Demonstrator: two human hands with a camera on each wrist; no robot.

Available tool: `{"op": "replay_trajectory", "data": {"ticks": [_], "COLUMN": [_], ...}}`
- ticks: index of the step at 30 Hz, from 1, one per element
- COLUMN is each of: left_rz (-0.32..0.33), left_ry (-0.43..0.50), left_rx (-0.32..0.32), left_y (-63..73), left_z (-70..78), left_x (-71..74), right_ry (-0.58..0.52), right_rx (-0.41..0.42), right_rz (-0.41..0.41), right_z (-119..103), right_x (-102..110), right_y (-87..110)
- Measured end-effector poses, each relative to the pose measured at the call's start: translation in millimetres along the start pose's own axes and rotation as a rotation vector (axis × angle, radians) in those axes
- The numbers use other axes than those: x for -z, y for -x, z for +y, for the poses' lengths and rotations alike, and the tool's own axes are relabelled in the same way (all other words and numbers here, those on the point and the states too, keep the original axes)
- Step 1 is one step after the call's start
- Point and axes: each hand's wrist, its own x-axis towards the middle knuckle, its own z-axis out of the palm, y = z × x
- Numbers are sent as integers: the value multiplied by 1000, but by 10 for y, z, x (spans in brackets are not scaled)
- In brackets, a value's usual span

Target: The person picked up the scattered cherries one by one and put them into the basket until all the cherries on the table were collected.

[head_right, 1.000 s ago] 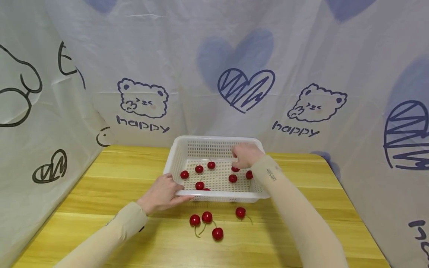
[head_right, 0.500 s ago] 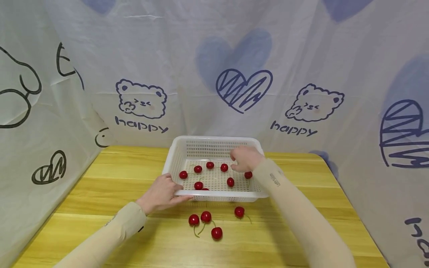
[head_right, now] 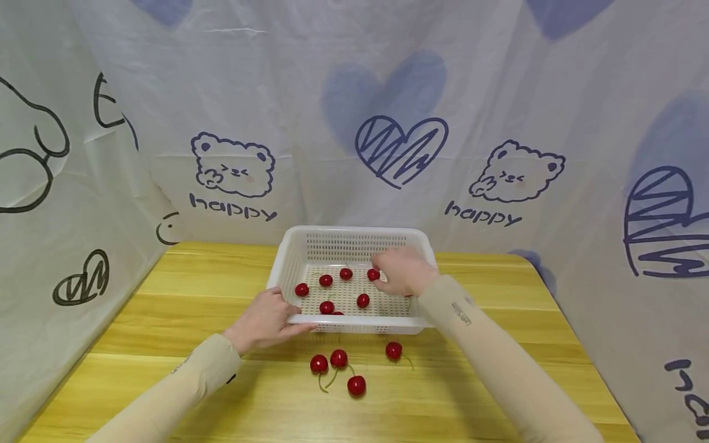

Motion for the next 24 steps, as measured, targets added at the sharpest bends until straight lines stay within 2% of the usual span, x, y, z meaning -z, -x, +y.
{"op": "replay_trajectory", "data": {"ticks": [8,15,24], "left_rz": [-8,-7,-6], "left_ry": [6,14,22], "left_rx": [14,9,9], "left_y": [2,-3,2], "left_z": [-22,-34,-24], "left_x": [7,-1,-31], "right_ry": [-18,-16,25], "right_rx": [37,42,131], "right_rz": [36,119,194], "right_z": [-92,-204,-392], "right_x": [-69,-77,-104], "right_y": [122,298,558]}}
